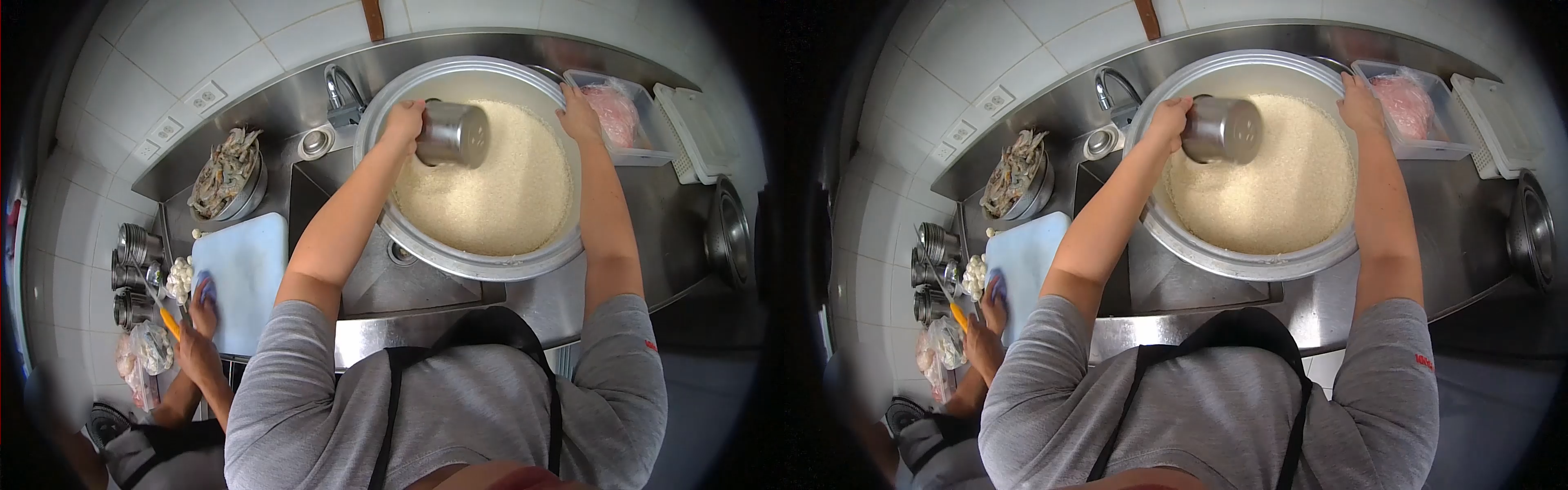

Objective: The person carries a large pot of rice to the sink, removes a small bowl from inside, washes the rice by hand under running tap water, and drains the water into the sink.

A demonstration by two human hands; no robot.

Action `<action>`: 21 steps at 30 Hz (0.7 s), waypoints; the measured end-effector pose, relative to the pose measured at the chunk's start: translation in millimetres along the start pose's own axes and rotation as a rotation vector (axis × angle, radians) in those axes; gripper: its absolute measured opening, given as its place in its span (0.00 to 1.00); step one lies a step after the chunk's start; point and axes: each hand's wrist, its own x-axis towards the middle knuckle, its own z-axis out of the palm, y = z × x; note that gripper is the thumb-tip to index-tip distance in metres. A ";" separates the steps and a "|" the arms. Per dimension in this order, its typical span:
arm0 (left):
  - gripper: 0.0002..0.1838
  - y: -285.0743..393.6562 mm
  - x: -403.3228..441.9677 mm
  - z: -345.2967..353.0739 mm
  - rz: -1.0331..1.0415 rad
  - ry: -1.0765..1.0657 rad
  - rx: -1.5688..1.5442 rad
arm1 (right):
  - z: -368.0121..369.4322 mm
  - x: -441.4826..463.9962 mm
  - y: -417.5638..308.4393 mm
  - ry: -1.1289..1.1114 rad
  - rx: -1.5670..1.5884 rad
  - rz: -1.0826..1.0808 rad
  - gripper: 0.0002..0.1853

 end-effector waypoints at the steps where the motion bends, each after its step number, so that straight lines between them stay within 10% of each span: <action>1: 0.15 7.5 -2.8 5.5 -0.063 0.010 -0.072 | -1.3 -1.3 -2.5 0.015 -0.025 0.006 0.31; 8: 0.12 -2.5 41.8 25.0 -0.144 -0.057 -0.447 | 19.5 10.4 -15.3 0.272 0.166 -0.364 0.27; 10: 0.11 1.6 34.7 35.1 -0.129 -0.034 -0.435 | 22.5 11.6 -30.8 -0.247 0.953 -0.263 0.27; 12: 0.08 25.5 -6.3 59.7 0.213 0.308 -0.219 | 8.8 -0.9 -41.4 -0.486 1.055 -0.042 0.38; 15: 0.09 42.7 -44.2 81.7 0.675 0.124 0.232 | -23.2 -14.0 -48.7 -0.981 1.580 0.108 0.50; 21: 0.11 6.6 -66.8 110.9 1.329 -0.169 0.627 | -30.7 -15.9 -29.5 -0.748 1.791 0.044 0.46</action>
